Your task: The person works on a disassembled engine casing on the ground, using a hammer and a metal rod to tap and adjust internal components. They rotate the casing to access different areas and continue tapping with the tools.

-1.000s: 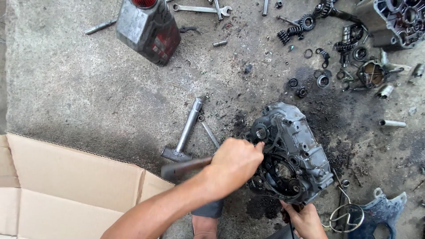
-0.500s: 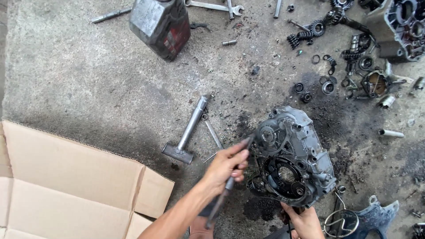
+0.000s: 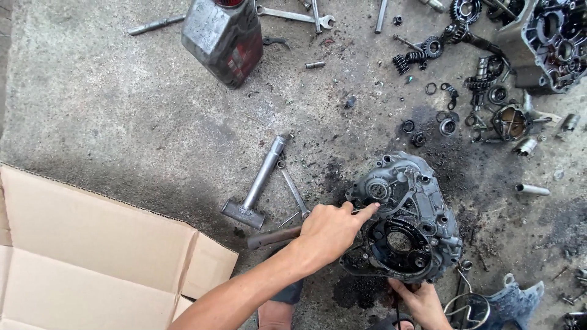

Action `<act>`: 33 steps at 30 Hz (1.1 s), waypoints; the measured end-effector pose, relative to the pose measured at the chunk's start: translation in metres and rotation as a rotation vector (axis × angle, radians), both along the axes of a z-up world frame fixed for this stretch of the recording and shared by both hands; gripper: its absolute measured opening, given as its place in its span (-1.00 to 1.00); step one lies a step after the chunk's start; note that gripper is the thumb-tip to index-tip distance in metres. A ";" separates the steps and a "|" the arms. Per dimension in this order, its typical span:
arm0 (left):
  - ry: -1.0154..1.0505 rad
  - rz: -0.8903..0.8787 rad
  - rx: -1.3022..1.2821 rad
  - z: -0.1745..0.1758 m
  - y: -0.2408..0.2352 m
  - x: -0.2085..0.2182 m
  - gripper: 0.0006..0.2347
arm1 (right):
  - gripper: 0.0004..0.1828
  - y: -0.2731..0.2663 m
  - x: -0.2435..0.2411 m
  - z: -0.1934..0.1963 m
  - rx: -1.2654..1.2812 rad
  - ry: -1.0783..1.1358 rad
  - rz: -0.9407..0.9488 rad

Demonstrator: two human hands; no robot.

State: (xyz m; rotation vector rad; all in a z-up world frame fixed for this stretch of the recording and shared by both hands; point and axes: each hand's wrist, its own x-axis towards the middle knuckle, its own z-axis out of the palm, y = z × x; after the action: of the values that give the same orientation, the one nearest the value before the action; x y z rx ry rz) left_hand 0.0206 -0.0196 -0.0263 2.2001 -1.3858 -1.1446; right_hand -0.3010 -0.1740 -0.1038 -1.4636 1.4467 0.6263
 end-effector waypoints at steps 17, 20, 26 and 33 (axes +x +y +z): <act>1.608 0.899 0.225 0.003 -0.003 0.004 -0.61 | -0.44 0.016 -0.008 -0.009 -0.066 -0.100 -0.063; 1.971 1.072 0.187 -0.015 0.003 -0.013 -0.63 | -0.42 0.013 0.000 -0.001 -0.076 -0.126 -0.033; 2.102 1.155 -0.129 -0.024 0.031 -0.026 -0.55 | -0.40 -0.001 -0.009 -0.008 -0.103 -0.154 0.060; -0.014 0.323 -0.520 -0.068 0.037 -0.027 -0.56 | -0.49 -0.016 0.008 0.009 -0.004 -0.132 0.211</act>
State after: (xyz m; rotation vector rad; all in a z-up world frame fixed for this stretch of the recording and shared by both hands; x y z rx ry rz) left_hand -0.0063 0.0176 -0.0944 1.9521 -1.1161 -0.5753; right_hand -0.2927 -0.1899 -0.0948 -1.6427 1.2024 0.6421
